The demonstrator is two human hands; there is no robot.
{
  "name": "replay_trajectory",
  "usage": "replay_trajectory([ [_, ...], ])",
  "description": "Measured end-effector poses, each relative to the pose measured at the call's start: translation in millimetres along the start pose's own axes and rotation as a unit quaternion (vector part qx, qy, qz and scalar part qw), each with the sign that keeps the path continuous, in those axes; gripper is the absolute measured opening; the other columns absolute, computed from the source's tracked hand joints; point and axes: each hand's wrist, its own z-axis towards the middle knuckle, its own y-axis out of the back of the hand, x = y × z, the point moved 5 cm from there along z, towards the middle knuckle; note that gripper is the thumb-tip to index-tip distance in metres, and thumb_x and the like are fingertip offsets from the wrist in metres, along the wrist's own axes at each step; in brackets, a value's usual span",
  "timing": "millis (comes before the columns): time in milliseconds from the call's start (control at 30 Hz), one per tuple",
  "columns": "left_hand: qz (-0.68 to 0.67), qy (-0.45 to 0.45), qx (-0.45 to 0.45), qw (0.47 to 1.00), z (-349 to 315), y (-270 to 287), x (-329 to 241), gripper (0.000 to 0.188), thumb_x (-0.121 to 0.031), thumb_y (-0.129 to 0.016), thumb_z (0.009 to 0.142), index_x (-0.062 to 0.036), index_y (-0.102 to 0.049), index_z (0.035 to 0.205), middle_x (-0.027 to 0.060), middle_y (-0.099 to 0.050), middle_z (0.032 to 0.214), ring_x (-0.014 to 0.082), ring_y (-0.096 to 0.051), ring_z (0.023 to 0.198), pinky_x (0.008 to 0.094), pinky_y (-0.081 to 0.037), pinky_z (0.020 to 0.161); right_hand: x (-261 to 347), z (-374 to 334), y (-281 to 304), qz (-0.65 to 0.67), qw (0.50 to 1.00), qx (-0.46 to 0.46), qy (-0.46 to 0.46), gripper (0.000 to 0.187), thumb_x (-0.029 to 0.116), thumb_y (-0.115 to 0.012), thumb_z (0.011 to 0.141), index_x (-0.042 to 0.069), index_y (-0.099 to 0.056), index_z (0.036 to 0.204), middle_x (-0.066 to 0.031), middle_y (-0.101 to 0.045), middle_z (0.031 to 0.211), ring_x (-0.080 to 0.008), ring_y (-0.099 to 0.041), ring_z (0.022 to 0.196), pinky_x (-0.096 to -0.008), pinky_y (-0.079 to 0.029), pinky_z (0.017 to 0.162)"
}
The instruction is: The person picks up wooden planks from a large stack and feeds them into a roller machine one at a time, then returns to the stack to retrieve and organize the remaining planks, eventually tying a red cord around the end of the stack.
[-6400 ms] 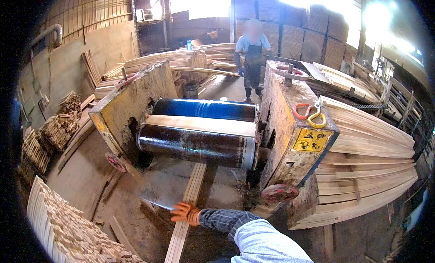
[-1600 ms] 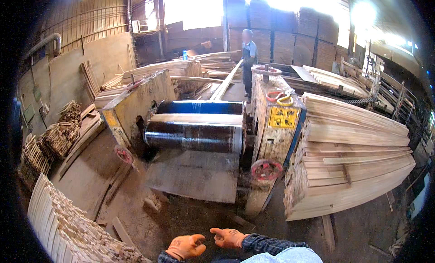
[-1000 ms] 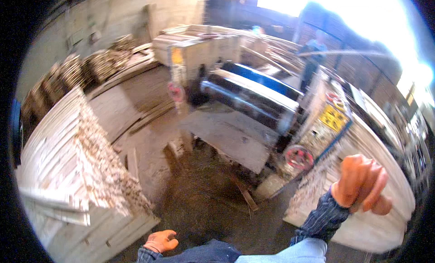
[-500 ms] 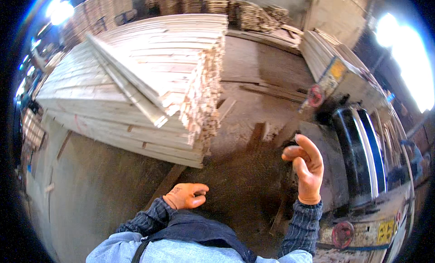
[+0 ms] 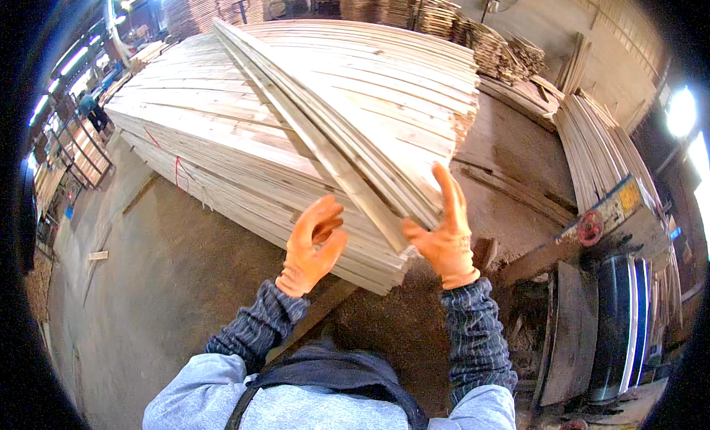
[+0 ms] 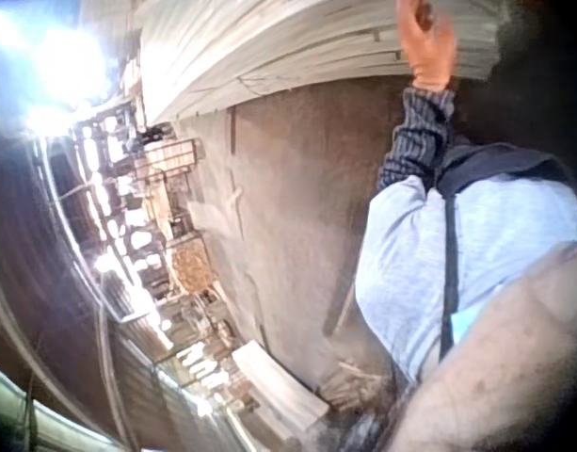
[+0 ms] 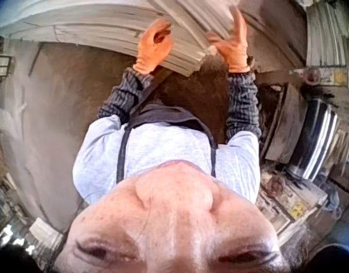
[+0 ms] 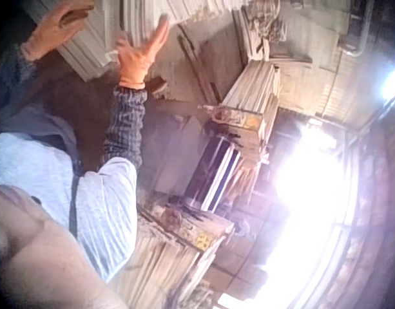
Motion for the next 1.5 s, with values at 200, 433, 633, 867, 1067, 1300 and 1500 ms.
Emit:
replay_trajectory([
  [200, 0.000, -0.033, -0.035, 0.999, 72, 23, 21, 0.081, -0.015, -0.077, 0.093, -0.0017, -0.032, 0.159, 0.0230, -0.038, 0.161, 0.0350, -0.039, 0.149, 0.0467, -0.035, 0.122, -4, -1, -8, 0.108, 0.986, -0.019, -0.127, 0.079, -0.003, -0.083, 0.076, 0.011, -0.055, 0.148, -0.0099, -0.066, 0.135, -0.0225, -0.065, 0.121, -0.0355, -0.054, 0.103],
  [433, -0.092, -0.009, -0.083, 0.992, 107, -16, 56, 0.089, -0.037, -0.073, 0.098, 0.0076, -0.027, 0.159, 0.0251, -0.033, 0.163, 0.0335, -0.033, 0.151, 0.0430, -0.033, 0.121, -4, 14, 0, 0.125, 0.976, -0.033, -0.175, 0.075, -0.005, -0.079, 0.076, 0.006, -0.056, 0.146, -0.0094, -0.069, 0.130, -0.0195, -0.067, 0.116, -0.0342, -0.052, 0.104],
  [633, -0.158, 0.117, -0.036, 0.980, 143, -14, 61, 0.097, -0.055, -0.063, 0.099, 0.0099, -0.024, 0.158, 0.0305, -0.024, 0.166, 0.0403, -0.026, 0.154, 0.0470, -0.028, 0.124, 21, 30, 13, 0.086, 0.983, -0.016, -0.163, 0.077, -0.004, -0.080, 0.073, 0.003, -0.055, 0.146, -0.0105, -0.068, 0.131, -0.0212, -0.066, 0.118, -0.0353, -0.051, 0.104],
  [867, -0.490, 0.234, -0.111, 0.833, 187, 45, 27, 0.065, -0.047, -0.067, 0.099, -0.0103, -0.048, 0.149, 0.0124, -0.060, 0.129, 0.0275, -0.063, 0.107, 0.0437, -0.056, 0.095, 99, -12, -19, -0.111, 0.986, 0.124, 0.014, 0.084, 0.009, -0.085, 0.072, 0.006, -0.051, 0.148, -0.0156, -0.067, 0.123, -0.0278, -0.067, 0.111, -0.0417, -0.055, 0.096],
  [1067, -0.482, 0.212, 0.002, 0.850, 114, 25, 43, 0.050, -0.045, -0.061, 0.103, -0.0081, -0.054, 0.137, 0.0081, -0.066, 0.115, 0.0218, -0.067, 0.103, 0.0416, -0.061, 0.089, 67, 64, -41, 0.257, 0.863, 0.406, -0.155, 0.079, 0.017, -0.075, 0.096, 0.001, -0.032, 0.160, -0.0152, -0.047, 0.157, -0.0260, -0.047, 0.143, -0.0423, -0.036, 0.120],
  [1300, -0.378, 0.336, 0.188, 0.842, -45, -78, 56, 0.045, -0.037, -0.061, 0.106, -0.0068, -0.053, 0.139, 0.0067, -0.066, 0.121, 0.0208, -0.066, 0.113, 0.0358, -0.057, 0.092, 40, 150, -262, 0.271, 0.794, 0.456, -0.297, 0.112, 0.054, -0.084, 0.080, -0.001, -0.029, 0.161, -0.0284, -0.047, 0.154, -0.0376, -0.050, 0.139, -0.0441, -0.040, 0.116],
  [1500, -0.181, 0.262, 0.473, 0.821, -41, -8, -2, 0.061, -0.036, -0.071, 0.100, -0.0046, -0.051, 0.148, 0.0124, -0.061, 0.140, 0.0239, -0.060, 0.126, 0.0342, -0.049, 0.107, 67, 106, -235, 0.058, 0.868, 0.447, -0.209, 0.111, 0.058, -0.085, 0.073, 0.000, -0.038, 0.155, -0.0316, -0.061, 0.137, -0.0404, -0.062, 0.126, -0.0413, -0.049, 0.108],
])
